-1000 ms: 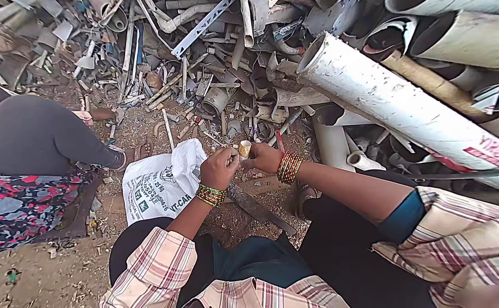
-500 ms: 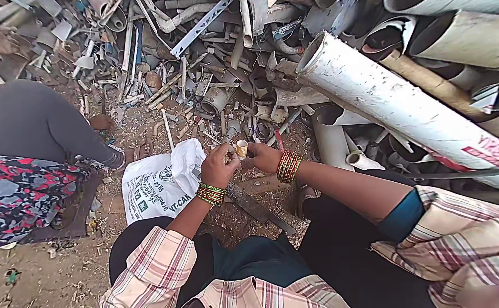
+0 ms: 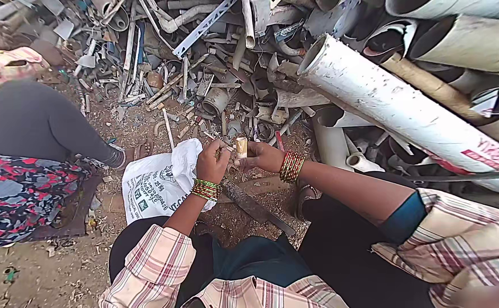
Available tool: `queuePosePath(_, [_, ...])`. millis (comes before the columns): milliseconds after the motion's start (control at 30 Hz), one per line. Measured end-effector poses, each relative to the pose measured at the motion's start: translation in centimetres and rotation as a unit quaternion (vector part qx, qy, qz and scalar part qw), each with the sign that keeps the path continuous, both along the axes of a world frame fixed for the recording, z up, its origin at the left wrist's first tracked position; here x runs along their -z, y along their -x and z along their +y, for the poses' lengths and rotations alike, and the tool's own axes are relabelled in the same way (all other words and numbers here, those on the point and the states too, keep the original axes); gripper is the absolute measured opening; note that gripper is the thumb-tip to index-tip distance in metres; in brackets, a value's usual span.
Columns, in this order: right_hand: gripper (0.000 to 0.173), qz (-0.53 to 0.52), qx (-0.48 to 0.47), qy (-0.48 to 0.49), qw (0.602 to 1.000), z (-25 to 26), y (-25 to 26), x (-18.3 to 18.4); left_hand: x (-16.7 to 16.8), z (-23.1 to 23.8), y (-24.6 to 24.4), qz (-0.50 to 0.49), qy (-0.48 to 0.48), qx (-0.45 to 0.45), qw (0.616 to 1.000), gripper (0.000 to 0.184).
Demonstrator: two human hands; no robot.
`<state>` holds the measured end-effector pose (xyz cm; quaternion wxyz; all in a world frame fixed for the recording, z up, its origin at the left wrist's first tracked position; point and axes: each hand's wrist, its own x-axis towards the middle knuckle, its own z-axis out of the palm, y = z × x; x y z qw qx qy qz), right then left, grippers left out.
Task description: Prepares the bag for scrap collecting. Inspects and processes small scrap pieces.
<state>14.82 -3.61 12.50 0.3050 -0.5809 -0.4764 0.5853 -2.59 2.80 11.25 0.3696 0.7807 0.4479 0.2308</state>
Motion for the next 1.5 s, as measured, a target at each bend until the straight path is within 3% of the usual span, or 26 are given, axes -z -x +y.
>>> queuePosePath(167, [0.036,-0.022,-0.005,-0.012,1.0,0.0,0.0,0.3,0.0,0.2,-0.2,0.036,0.022,-0.011,0.999,0.033])
queuePosePath(333, [0.037,-0.06,-0.018,-0.018,0.998,0.2,-0.2,0.3,-0.3,0.1,-0.1,0.013,0.02,-0.005,1.0,0.017])
queuePosePath(567, [0.039,-0.118,-0.037,-0.024,0.992,0.3,-0.4,0.3,0.0,-0.1,0.2,-0.033,-0.003,-0.039,0.999,0.03])
queuePosePath(733, [0.038,-0.133,-0.043,-0.038,0.989,0.2,-0.4,0.6,-0.2,0.0,0.0,-0.031,-0.007,-0.029,0.999,0.016])
queuePosePath(833, [0.039,-0.155,-0.042,-0.034,0.986,0.0,0.0,0.5,-0.3,-0.3,-0.2,-0.038,-0.018,-0.01,0.999,0.024])
queuePosePath(1033, [0.044,-0.214,-0.085,-0.012,0.973,0.3,-0.1,-0.7,-0.2,-0.1,-0.3,-0.058,0.014,0.012,0.998,0.023])
queuePosePath(1100, [0.046,-0.172,-0.079,-0.024,0.982,0.1,-0.1,-0.5,-0.3,-0.1,-0.3,-0.07,0.04,0.004,0.997,0.022])
queuePosePath(1267, [0.037,0.092,0.009,-0.005,0.996,-0.5,0.4,-0.6,-0.5,0.5,-0.2,-0.156,0.092,-0.005,0.983,0.017])
queuePosePath(1367, [0.039,0.112,0.029,-0.023,0.993,-0.3,0.3,-0.5,-0.7,0.5,-0.1,-0.162,0.078,0.007,0.984,0.017])
queuePosePath(1500, [0.029,0.117,0.048,-0.025,0.992,-0.1,0.3,-0.4,-0.5,0.4,-0.1,-0.138,0.027,0.006,0.99,0.021])
